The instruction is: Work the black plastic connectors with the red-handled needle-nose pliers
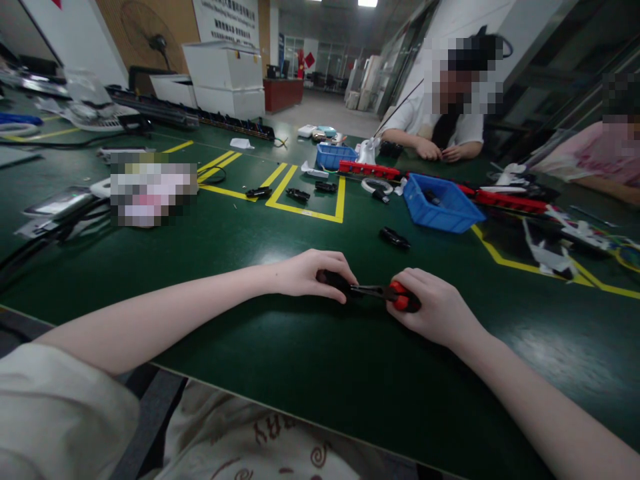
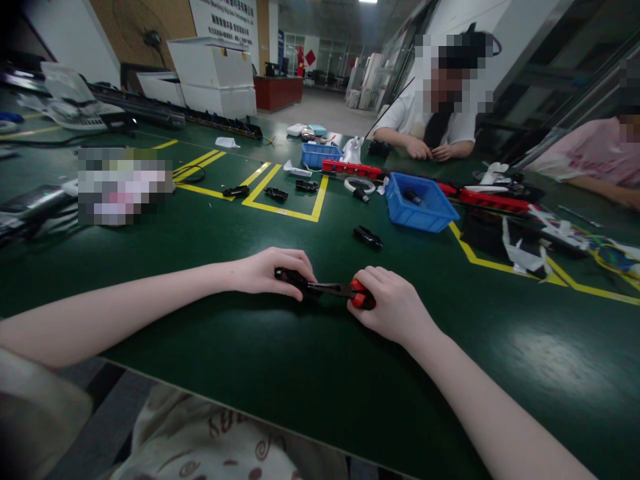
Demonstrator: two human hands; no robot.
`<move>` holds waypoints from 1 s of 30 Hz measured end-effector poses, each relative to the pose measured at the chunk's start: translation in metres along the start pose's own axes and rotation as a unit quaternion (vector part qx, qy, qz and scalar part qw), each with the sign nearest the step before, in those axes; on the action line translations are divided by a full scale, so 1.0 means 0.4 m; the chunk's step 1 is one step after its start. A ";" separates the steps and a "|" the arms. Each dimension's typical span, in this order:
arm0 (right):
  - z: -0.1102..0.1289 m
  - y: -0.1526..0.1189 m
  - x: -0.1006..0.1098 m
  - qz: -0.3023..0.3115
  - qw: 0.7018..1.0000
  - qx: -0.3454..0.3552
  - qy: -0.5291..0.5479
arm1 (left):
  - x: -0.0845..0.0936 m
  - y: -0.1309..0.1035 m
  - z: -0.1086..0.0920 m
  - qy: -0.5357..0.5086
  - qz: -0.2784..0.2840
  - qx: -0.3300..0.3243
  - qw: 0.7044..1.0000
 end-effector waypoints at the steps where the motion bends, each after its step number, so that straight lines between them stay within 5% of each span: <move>1: 0.000 0.000 0.001 -0.001 1.000 0.000 -0.001 | -0.001 0.000 0.001 0.002 0.002 -0.001 1.000; 10: -0.004 0.002 0.005 -0.019 1.000 -0.005 0.002 | 0.001 0.002 0.014 0.008 0.003 0.030 1.000; 17: -0.039 0.001 0.026 -0.078 0.996 -0.046 -0.012 | 0.010 0.001 0.026 0.109 0.006 0.045 0.993; 24: -0.098 0.002 -0.028 -0.018 0.994 -0.105 0.009 | 0.017 0.001 0.043 0.146 0.006 0.083 0.986; 30: -0.106 0.002 -0.024 -0.009 0.996 -0.092 0.001 | 0.038 -0.003 0.052 0.178 -0.028 0.104 0.978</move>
Point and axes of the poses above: each hand's wrist, its own y-axis towards the middle knuckle, its own x-axis out of the back of the hand, z = x × y, the point moved 9 cm from there along y, towards the middle knuckle, and after that the axes turned 2 degrees about z, right-handed, at the moved point
